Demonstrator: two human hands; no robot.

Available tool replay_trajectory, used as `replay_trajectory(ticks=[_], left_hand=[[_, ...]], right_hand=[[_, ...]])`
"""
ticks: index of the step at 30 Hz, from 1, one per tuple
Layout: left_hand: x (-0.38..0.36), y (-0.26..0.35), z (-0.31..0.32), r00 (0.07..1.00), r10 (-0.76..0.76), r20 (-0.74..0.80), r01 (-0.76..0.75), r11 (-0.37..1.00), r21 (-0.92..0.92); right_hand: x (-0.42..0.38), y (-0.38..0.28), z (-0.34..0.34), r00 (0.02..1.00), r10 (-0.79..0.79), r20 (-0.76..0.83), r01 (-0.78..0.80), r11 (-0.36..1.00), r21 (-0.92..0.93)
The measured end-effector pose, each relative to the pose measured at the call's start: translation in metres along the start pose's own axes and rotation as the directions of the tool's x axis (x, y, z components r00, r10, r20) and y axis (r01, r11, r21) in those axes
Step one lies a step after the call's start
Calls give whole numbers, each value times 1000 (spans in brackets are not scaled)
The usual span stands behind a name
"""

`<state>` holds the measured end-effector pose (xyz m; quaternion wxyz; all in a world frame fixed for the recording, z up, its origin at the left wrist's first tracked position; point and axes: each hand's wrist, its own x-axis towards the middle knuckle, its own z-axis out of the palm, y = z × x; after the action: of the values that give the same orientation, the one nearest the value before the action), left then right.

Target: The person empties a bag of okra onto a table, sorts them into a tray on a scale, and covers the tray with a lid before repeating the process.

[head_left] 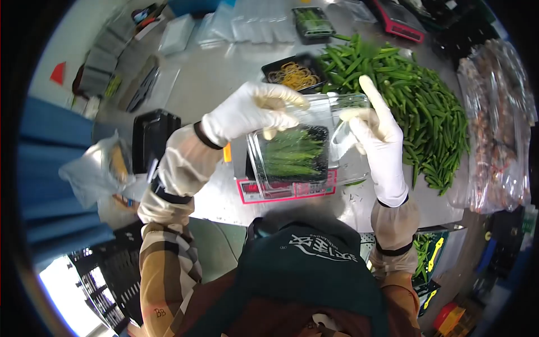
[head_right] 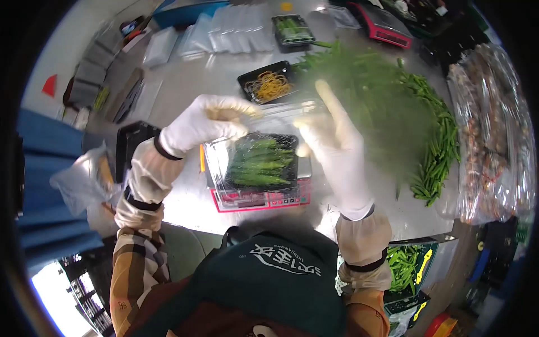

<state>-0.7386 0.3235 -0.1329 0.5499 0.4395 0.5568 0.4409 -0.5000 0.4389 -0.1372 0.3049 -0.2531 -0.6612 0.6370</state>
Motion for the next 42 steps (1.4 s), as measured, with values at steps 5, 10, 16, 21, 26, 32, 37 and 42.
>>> replay_trajectory(ticks=[5, 10, 16, 21, 26, 32, 37, 42], left_hand=[[-28, -37, 14, 963, 18, -267, -99, 950, -294], [-38, -94, 54, 774, 191, -603, -337, 932, -137], [-27, -177, 50, 637, 332, -696, -195, 943, 271], [-23, -183, 43, 633, 333, -699, -30, 912, 408], [-35, -178, 58, 587, 416, -695, 46, 840, 541], [-29, -189, 59, 578, 332, -745, 91, 881, 464], [-37, -192, 42, 601, 341, -722, 45, 888, 457], [-96, -214, 70, 588, -242, -772, -41, 944, -327]], right_hand=[[-12, 23, 3, 964, 147, -222, -120, 984, 134], [-23, 90, 15, 975, 57, -213, -41, 996, 80], [-26, 149, 27, 985, -85, -153, 26, 935, -353], [-18, 168, 23, 991, -25, -131, -29, 919, -394], [-28, 154, 30, 994, -26, -104, -15, 926, -377], [-21, 166, 30, 996, -26, -80, -2, 942, -336], [-16, 143, 21, 996, 56, -67, -75, 944, -322], [-81, 184, -15, 929, 353, -111, -340, 933, 117]])
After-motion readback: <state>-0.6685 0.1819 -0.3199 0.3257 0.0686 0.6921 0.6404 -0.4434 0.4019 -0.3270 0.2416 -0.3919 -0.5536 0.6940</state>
